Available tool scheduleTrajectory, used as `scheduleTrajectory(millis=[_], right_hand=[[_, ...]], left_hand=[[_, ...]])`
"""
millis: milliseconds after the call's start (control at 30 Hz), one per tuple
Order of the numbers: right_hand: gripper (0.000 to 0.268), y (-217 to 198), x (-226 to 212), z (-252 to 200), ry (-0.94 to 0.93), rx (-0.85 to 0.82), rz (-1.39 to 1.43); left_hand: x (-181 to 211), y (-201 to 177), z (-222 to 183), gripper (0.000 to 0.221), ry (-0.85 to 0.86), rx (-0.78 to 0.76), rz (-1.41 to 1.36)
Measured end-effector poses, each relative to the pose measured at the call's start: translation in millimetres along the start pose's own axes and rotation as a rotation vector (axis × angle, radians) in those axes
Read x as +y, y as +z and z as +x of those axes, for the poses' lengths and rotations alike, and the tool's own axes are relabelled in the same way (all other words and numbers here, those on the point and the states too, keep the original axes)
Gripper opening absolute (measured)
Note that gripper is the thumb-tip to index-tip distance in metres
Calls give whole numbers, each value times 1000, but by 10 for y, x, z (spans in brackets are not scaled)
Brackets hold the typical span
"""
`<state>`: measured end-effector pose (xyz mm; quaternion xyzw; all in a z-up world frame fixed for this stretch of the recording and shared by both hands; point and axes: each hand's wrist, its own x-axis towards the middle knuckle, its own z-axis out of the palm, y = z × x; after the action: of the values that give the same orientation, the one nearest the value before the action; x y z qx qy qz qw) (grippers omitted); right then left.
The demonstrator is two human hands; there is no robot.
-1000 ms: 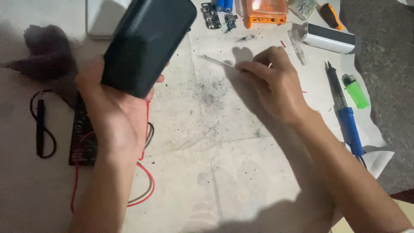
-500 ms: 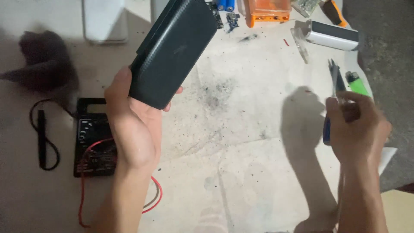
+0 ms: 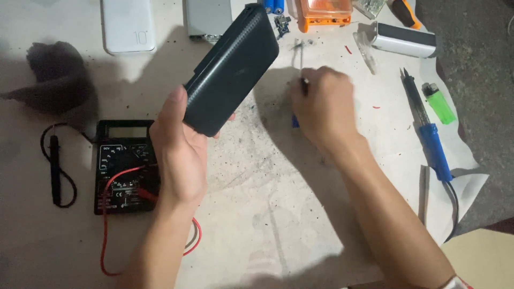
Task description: Testing a power bank with a multimeter and then prying open the plastic casing with a screwdriver.
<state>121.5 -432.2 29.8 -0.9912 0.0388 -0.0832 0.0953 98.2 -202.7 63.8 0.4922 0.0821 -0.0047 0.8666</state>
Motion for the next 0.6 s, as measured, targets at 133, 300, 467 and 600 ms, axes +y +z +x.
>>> scheduleTrajectory(millis=[133, 300, 467, 600], right_hand=[[37, -583, 253, -589, 305, -39, -18], [41, -503, 532, -1195, 641, -1, -11], [21, -236, 161, -604, 323, -78, 72], [43, -280, -7, -454, 180, -106, 292]], left_hand=[[30, 13, 12, 52, -78, 79, 86], [109, 64, 3, 50, -162, 105, 62], [166, 101, -57, 50, -130, 70, 189], [200, 74, -111, 37, -183, 140, 378]])
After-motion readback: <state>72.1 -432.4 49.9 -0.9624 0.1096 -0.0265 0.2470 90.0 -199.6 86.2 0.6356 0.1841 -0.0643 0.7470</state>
